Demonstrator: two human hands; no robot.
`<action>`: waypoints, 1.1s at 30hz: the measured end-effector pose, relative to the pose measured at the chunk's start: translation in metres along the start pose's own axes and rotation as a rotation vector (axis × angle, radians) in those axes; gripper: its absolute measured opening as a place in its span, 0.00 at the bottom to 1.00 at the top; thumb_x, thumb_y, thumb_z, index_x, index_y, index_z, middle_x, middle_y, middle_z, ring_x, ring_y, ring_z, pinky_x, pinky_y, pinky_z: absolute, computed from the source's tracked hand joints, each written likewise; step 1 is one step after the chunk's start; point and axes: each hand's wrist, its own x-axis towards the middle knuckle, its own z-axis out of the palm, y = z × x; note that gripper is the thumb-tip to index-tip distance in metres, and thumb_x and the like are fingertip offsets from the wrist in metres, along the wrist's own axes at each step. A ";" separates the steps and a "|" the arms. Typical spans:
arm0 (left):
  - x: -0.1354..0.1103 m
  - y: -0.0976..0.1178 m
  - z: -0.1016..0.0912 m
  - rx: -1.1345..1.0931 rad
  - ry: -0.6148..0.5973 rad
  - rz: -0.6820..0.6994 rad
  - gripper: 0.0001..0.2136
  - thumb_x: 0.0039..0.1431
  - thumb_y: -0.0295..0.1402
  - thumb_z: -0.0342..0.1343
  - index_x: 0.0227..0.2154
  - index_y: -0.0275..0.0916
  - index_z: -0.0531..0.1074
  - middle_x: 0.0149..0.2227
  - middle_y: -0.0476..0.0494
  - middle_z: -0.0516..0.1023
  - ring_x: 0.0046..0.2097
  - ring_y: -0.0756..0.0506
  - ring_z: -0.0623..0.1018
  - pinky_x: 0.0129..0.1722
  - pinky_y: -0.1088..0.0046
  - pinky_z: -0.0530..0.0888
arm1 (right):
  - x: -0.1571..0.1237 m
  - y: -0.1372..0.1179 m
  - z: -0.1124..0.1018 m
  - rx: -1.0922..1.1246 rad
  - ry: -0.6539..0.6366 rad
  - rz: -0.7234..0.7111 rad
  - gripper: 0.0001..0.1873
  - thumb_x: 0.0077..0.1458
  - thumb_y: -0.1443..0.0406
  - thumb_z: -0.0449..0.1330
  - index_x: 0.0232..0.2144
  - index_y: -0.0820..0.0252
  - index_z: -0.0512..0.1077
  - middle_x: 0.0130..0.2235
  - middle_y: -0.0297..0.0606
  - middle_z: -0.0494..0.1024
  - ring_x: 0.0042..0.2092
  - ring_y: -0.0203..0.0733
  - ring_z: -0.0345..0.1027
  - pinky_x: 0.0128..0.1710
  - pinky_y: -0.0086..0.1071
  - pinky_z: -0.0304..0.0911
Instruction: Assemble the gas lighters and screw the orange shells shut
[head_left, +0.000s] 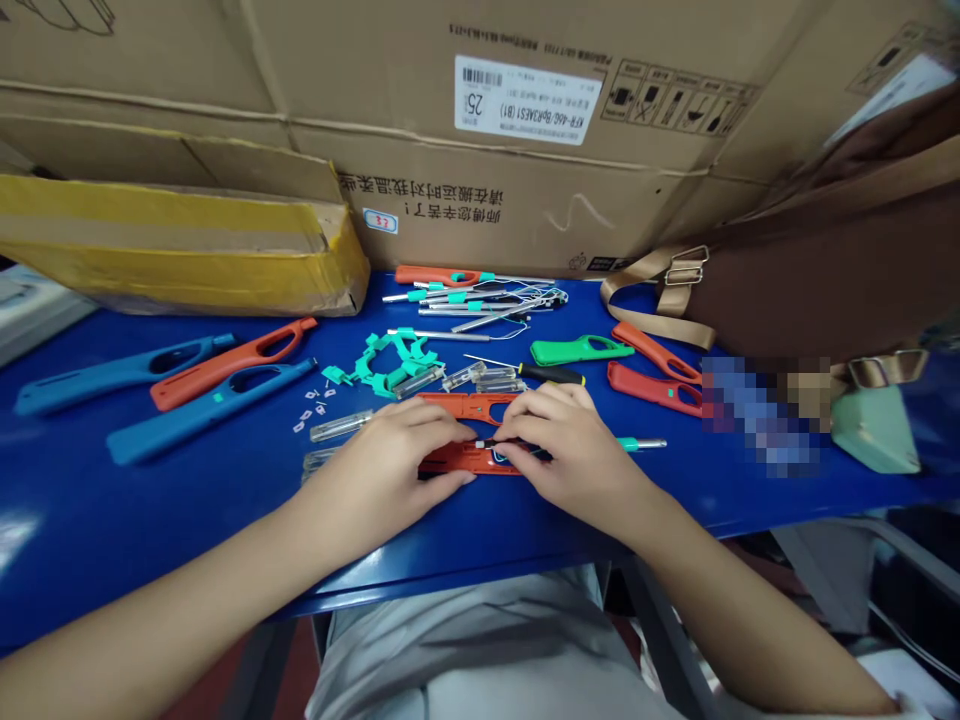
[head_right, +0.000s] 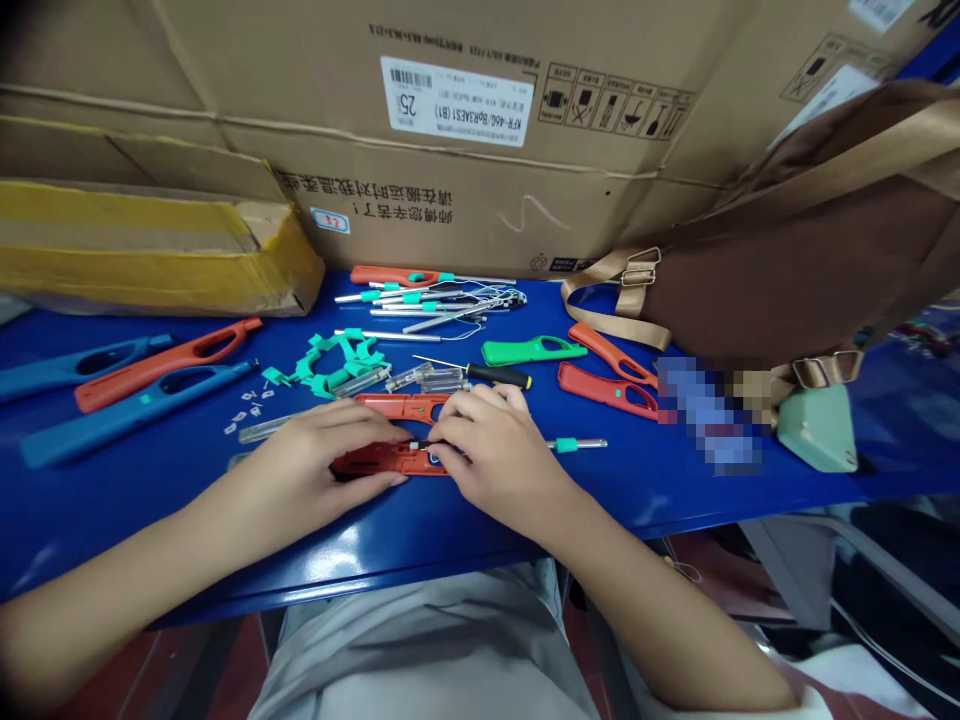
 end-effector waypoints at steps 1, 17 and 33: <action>0.000 0.000 0.001 -0.008 0.004 0.003 0.10 0.63 0.34 0.63 0.45 0.39 0.79 0.44 0.42 0.83 0.47 0.39 0.79 0.49 0.58 0.76 | 0.000 0.000 0.000 0.002 0.001 0.002 0.04 0.64 0.66 0.62 0.35 0.57 0.76 0.40 0.34 0.80 0.44 0.41 0.68 0.48 0.39 0.52; 0.000 0.001 0.004 0.001 0.036 0.066 0.08 0.62 0.32 0.63 0.44 0.37 0.77 0.42 0.42 0.83 0.45 0.41 0.80 0.47 0.62 0.76 | -0.003 0.002 0.000 -0.002 -0.040 -0.049 0.05 0.67 0.66 0.58 0.40 0.58 0.74 0.41 0.37 0.81 0.45 0.42 0.70 0.48 0.39 0.54; 0.000 0.002 0.005 -0.038 0.025 0.028 0.10 0.60 0.31 0.65 0.44 0.37 0.77 0.42 0.42 0.83 0.43 0.42 0.80 0.44 0.65 0.76 | 0.001 0.002 -0.001 -0.109 -0.024 -0.220 0.07 0.66 0.70 0.57 0.40 0.59 0.76 0.39 0.36 0.81 0.42 0.40 0.70 0.51 0.41 0.54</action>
